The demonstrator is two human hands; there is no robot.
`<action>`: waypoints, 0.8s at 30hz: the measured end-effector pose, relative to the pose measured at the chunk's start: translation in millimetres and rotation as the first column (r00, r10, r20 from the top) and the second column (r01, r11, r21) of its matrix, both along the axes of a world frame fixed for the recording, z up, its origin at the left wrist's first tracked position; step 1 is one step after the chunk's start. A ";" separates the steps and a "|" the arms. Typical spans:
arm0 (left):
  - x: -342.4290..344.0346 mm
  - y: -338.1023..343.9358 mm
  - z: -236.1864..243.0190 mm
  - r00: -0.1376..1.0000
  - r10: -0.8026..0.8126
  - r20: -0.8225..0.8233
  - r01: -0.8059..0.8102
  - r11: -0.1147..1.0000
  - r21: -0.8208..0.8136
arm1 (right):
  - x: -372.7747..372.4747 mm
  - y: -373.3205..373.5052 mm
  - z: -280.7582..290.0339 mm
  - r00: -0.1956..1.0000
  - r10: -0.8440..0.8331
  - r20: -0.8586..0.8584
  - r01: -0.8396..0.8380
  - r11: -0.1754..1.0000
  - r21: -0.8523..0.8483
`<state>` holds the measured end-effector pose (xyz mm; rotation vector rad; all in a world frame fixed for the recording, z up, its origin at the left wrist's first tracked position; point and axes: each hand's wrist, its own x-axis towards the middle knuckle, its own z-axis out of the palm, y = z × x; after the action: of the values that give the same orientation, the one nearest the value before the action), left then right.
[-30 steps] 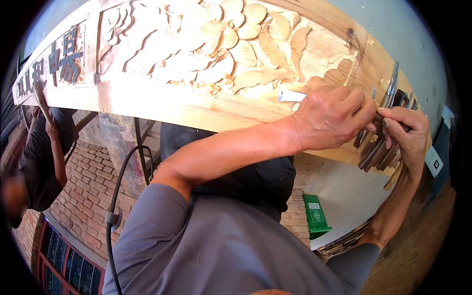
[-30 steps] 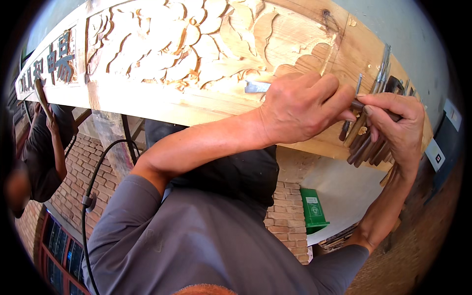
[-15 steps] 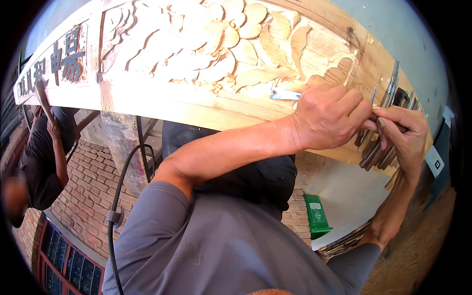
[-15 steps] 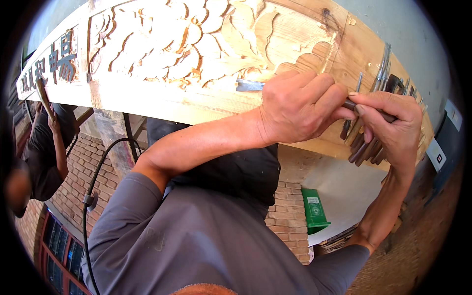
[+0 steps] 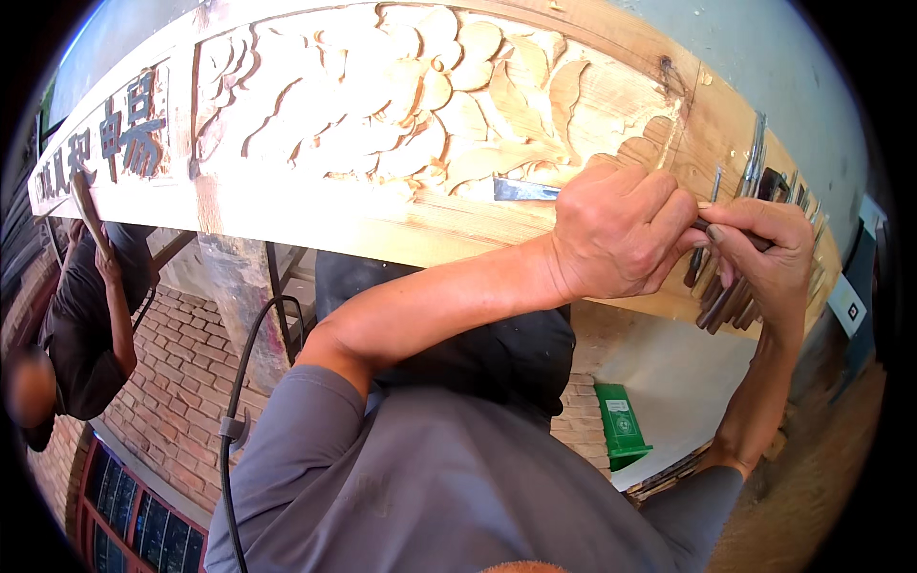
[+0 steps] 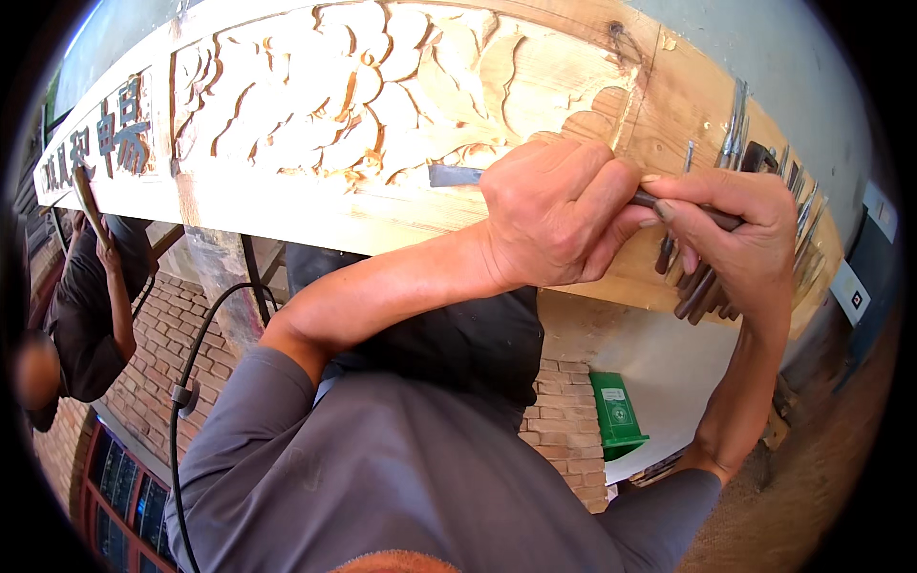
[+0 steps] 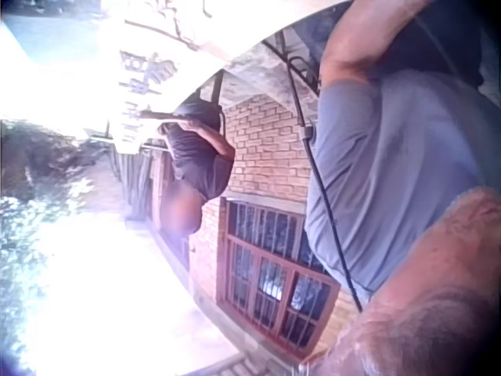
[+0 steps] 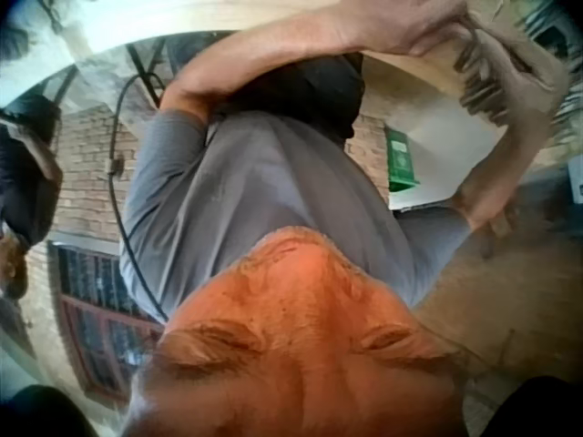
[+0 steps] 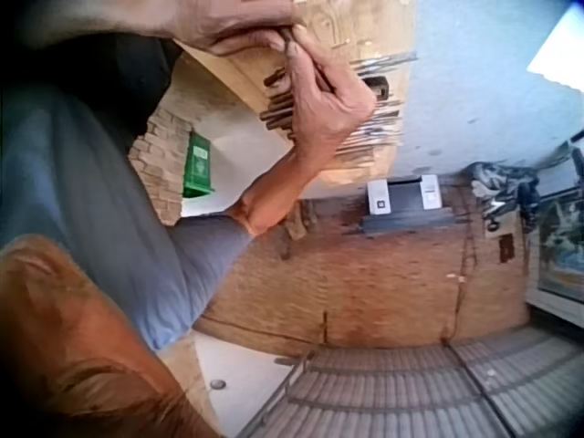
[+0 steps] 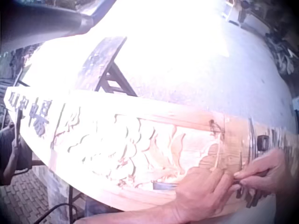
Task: The person carves a floral design into a wooden plank using a chisel and a wooden mallet, occasionally picking up different carving tools from a set on the bench.
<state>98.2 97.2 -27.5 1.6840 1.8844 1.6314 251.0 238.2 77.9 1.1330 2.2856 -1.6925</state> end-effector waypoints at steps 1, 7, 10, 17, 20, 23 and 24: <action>-1.0 1.1 1.9 0.999 -0.027 -0.023 0.027 0.999 0.016 | 6.5 -2.8 2.2 1.000 -0.028 -0.011 0.028 0.999 0.015; -0.6 -12.7 -6.2 0.945 -0.286 -0.161 0.289 0.957 -0.004 | 49.9 -45.7 4.4 0.988 -0.123 -0.096 0.129 0.990 0.063; -13.9 -25.7 -2.9 0.806 -0.483 -0.343 0.474 0.873 -0.117 | 70.9 -70.1 -3.3 0.974 -0.170 -0.150 0.186 0.978 0.099; -11.4 -34.2 -10.4 0.782 -0.543 -0.307 0.534 0.837 -0.122 | 76.7 -99.2 -5.3 0.966 -0.193 -0.171 0.220 0.962 0.160; -11.6 -31.4 -9.4 0.788 -0.542 -0.291 0.543 0.835 -0.085 | 74.7 -96.5 -2.2 0.970 -0.176 -0.167 0.203 0.965 0.166; -9.8 -29.2 -9.0 0.796 -0.545 -0.264 0.545 0.834 -0.081 | 72.6 -92.2 4.2 0.979 -0.136 -0.152 0.165 0.965 0.202; -9.3 -29.5 -8.1 0.808 -0.525 -0.268 0.530 0.846 -0.062 | 70.3 -92.5 5.1 0.979 -0.135 -0.154 0.164 0.966 0.198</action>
<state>88.9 67.7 -35.6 2.2761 1.2962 1.2356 321.3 145.6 83.0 1.2964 2.5773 -1.6598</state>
